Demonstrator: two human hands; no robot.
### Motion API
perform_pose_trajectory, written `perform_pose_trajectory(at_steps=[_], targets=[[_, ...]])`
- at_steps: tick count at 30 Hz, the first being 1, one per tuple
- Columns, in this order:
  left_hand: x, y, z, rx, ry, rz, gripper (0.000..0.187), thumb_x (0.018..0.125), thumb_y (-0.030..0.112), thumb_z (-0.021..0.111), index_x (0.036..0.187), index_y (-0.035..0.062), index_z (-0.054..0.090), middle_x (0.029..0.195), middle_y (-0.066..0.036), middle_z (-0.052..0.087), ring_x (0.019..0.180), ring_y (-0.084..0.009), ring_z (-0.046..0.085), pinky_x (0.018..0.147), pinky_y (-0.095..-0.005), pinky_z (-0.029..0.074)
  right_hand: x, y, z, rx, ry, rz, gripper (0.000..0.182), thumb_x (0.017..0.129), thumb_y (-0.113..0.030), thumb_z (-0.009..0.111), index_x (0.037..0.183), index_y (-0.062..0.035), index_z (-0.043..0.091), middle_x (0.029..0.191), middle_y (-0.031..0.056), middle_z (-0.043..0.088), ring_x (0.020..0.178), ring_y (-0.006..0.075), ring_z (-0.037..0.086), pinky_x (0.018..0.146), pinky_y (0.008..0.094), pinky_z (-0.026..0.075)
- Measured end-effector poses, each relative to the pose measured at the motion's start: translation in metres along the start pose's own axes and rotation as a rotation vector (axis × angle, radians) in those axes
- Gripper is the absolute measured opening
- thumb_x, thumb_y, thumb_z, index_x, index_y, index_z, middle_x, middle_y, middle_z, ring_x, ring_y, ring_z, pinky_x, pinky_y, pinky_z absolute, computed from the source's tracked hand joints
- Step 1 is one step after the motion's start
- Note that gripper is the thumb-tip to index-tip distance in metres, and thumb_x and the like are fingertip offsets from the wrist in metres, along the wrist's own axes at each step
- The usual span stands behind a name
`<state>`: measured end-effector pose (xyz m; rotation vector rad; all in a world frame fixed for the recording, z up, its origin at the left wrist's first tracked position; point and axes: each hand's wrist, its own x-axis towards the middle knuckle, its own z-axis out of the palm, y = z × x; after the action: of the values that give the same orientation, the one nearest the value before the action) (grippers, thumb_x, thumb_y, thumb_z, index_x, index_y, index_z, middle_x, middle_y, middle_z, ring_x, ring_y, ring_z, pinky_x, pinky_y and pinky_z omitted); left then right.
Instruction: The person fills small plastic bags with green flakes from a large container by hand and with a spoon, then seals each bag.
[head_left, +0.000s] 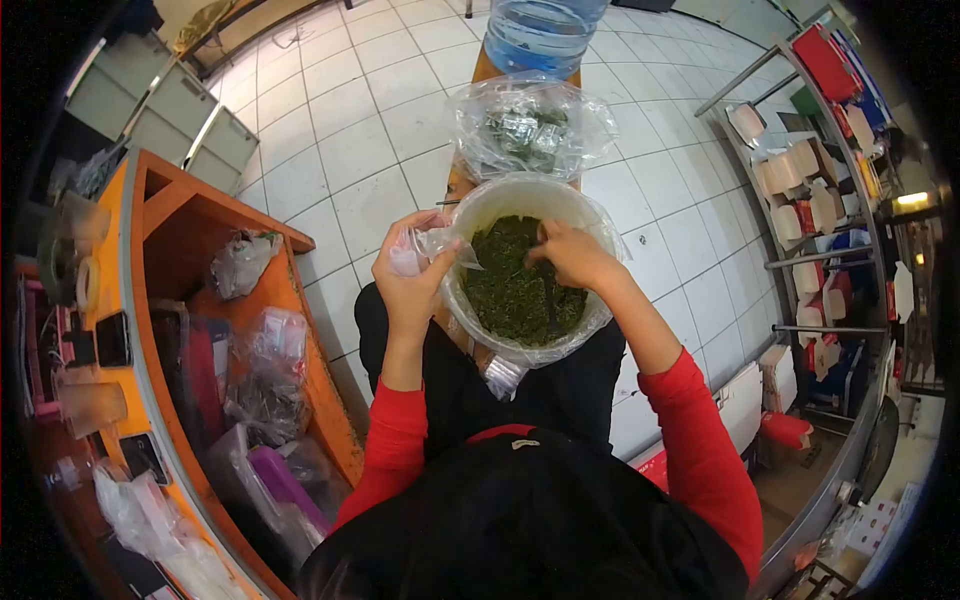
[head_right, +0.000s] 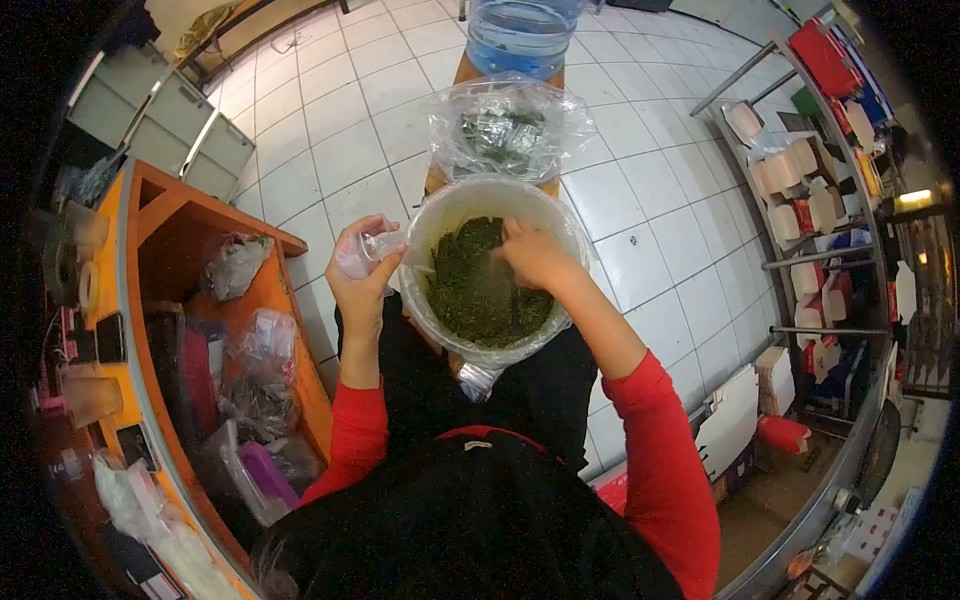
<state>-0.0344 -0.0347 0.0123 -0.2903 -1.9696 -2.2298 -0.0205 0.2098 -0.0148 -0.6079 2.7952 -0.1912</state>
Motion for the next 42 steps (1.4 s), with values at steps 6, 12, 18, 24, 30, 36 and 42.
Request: perform_pose_trajectory(at_steps=[6,12,18,24,30,36,42], targets=[[-0.004,0.001,-0.004,-0.030,0.090,-0.159,0.037,0.075,-0.007,0.068,0.110,-0.0027,0.057,0.100,-0.010,0.062,0.097,-0.0159,0.058,0.084,-0.0274,0.048,-0.009,0.011,0.012,0.082,-0.074,-0.078,0.025,0.061,0.002,0.066,0.083,-0.0109,0.065,0.104,0.0073,0.048,0.104,0.0246,0.050,0.083,0.0369,0.046],[-0.002,0.003,0.003,-0.124,0.119,-0.153,0.036,0.075,-0.004,0.069,0.109,-0.0020,0.058,0.097,-0.007,0.064,0.093,-0.0112,0.059,0.071,-0.0194,0.046,-0.017,0.009,0.025,-0.066,0.038,-0.124,0.025,0.067,0.001,0.061,0.090,-0.0097,0.063,0.102,0.0090,0.051,0.104,0.0275,0.052,0.079,0.0343,0.047],[-0.004,0.007,-0.005,-0.063,0.131,-0.142,0.035,0.075,-0.006,0.068,0.109,-0.0022,0.058,0.097,-0.008,0.064,0.091,-0.0113,0.059,0.075,-0.0214,0.047,-0.015,0.021,0.006,0.371,0.203,-0.023,0.025,0.070,0.004,0.056,0.092,-0.0050,0.062,0.100,0.0116,0.057,0.091,0.0309,0.060,0.076,0.0392,0.049],[-0.008,0.000,0.000,-0.029,0.067,-0.119,0.035,0.075,-0.008,0.065,0.109,-0.0033,0.059,0.097,-0.008,0.064,0.090,-0.0108,0.059,0.079,-0.0228,0.048,-0.035,-0.037,-0.001,0.602,0.187,-0.106,0.017,0.077,0.007,0.052,0.092,0.0030,0.057,0.094,0.0156,0.061,0.088,0.0336,0.060,0.077,0.0383,0.048],[-0.011,0.004,0.009,-0.014,-0.003,-0.107,0.034,0.078,-0.008,0.061,0.111,-0.0032,0.060,0.098,-0.008,0.065,0.091,-0.0118,0.060,0.083,-0.0252,0.048,-0.053,-0.045,-0.016,0.608,0.133,-0.073,0.003,0.089,-0.001,0.047,0.088,0.0018,0.049,0.078,0.0145,0.058,0.070,0.0274,0.063,0.065,0.0346,0.051],[-0.019,-0.012,0.026,0.083,-0.126,-0.113,0.041,0.074,-0.006,0.064,0.114,0.0039,0.062,0.092,-0.005,0.068,0.088,-0.0110,0.062,0.080,-0.0260,0.048,-0.036,-0.033,0.014,0.984,0.164,0.300,0.016,0.096,-0.011,0.044,0.089,0.0019,0.050,0.075,0.0126,0.059,0.065,0.0240,0.063,0.059,0.0335,0.052],[-0.028,-0.017,0.038,0.301,-0.220,-0.096,0.049,0.070,0.003,0.070,0.118,0.0095,0.060,0.090,-0.006,0.069,0.084,-0.0189,0.066,0.076,-0.0295,0.049,-0.033,0.007,0.000,1.616,0.370,0.587,0.023,0.099,-0.021,0.043,0.092,-0.0010,0.052,0.087,0.0103,0.057,0.071,0.0192,0.060,0.063,0.0319,0.056]])
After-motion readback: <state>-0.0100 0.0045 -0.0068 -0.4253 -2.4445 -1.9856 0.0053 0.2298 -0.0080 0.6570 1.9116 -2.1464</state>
